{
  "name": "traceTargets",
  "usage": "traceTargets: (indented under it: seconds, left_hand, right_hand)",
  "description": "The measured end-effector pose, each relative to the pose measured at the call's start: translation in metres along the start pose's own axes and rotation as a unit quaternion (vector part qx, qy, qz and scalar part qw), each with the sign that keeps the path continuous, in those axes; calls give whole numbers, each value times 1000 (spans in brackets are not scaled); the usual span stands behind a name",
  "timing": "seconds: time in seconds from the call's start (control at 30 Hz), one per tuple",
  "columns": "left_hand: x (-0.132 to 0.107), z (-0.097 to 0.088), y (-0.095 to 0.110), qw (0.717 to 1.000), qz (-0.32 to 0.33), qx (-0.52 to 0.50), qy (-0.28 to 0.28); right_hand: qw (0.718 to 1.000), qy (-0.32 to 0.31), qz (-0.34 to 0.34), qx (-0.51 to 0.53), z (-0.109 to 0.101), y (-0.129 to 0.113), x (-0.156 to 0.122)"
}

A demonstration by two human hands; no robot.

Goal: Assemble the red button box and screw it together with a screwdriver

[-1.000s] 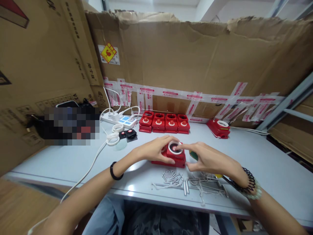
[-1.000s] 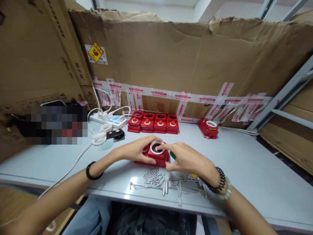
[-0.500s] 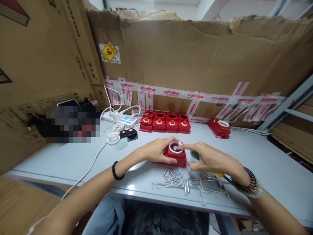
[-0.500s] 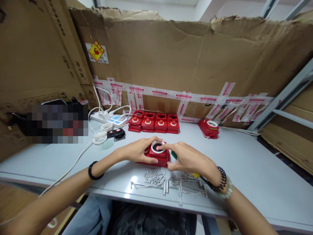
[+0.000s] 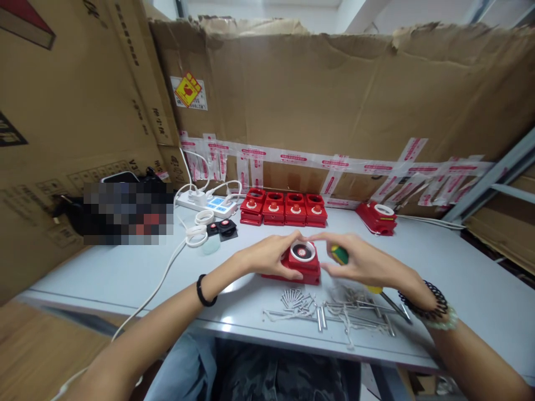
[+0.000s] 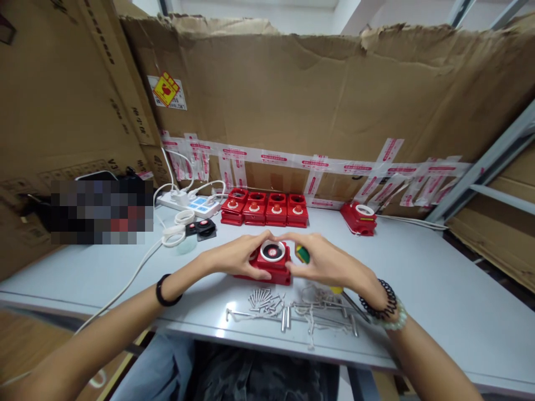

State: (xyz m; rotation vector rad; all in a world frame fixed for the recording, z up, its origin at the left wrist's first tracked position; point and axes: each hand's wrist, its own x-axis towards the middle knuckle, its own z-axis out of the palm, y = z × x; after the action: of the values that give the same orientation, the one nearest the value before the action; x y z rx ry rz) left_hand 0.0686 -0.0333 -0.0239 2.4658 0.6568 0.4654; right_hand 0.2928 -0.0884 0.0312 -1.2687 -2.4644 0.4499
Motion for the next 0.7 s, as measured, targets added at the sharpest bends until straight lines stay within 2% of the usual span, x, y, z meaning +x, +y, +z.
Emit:
traceTargets:
  seconds: [0.07, 0.1, 0.17, 0.2, 0.27, 0.33, 0.4, 0.53, 0.7]
  left_hand:
    - [0, 0, -1, 1000, -2, 2, -2]
    - [0, 1, -1, 1000, 0, 2, -1]
    - [0, 1, -2, 1000, 2, 4, 0]
    - [0, 1, -2, 1000, 1, 7, 0]
    - [0, 1, -3, 1000, -2, 13, 0]
    - [0, 1, -2, 1000, -3, 20, -1]
    - [0, 0, -1, 1000, -5, 24, -1]
    - [0, 1, -2, 1000, 0, 18, 2]
    - [1, 2, -4, 1000, 1, 18, 6]
  right_hand:
    - [990, 135, -1, 44, -8, -3, 2]
    - [974, 215, 0, 68, -11, -5, 3]
    - [924, 360, -9, 127, -16, -10, 6]
    - [896, 412, -20, 164, -16, -13, 8]
    - [844, 473, -47, 247, -12, -19, 11]
    - [808, 490, -61, 321, -1, -23, 13]
    - [794, 487, -55, 360, 14, -24, 15]
    - [800, 476, -36, 364, 40, -14, 18]
    - [806, 464, -10, 367, 56, 0, 21]
